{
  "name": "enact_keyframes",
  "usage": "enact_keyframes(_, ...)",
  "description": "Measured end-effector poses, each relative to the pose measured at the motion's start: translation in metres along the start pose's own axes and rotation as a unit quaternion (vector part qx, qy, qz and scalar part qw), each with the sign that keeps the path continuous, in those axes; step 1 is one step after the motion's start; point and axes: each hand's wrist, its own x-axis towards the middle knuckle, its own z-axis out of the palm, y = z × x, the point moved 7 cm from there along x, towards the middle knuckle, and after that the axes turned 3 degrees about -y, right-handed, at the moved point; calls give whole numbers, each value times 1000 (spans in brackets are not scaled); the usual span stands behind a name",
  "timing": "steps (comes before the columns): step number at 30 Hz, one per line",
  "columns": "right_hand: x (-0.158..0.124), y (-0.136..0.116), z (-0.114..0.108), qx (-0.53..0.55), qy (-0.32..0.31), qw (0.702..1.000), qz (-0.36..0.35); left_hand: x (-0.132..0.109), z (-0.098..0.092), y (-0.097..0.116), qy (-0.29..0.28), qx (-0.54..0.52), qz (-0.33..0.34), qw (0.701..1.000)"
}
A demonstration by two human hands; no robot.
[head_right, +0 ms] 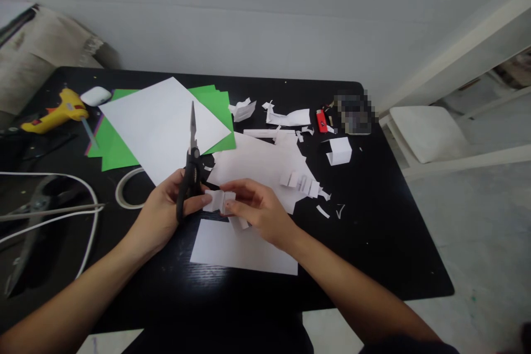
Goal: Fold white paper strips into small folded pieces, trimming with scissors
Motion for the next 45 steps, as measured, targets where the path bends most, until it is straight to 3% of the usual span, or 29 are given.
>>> enact_keyframes(9, 2, 5, -2, 36, 13, 999, 16, -3, 4, 7, -12, 24, 10, 1000)
enact_keyframes(15, 5, -3, -12, 96, 34, 995, -12, -7, 1, 21, 17, 58, 63, 996)
enact_keyframes(20, 6, -16, -23, 139, 70, 987, -45, -12, 4, 19, -62, 100, 95, 989)
enact_keyframes(24, 6, -23, -37, 148, 108, 981, -66, -13, 6, 12, -112, 212, 80, 967)
enact_keyframes(29, 5, -29, -51, 158, 146, 973, -89, -10, 4, 16, -94, 366, 76, 923)
enact_keyframes(32, 5, -32, -54, 170, 158, 968, -98, -11, 7, 22, -91, 428, 112, 892)
enact_keyframes(37, 6, -34, -54, 179, 164, 963, -113, -14, 11, 25, -99, 470, 154, 863)
enact_keyframes(45, 7, -29, -47, 172, 144, 969, -105, -15, 17, 23, -111, 480, 185, 850)
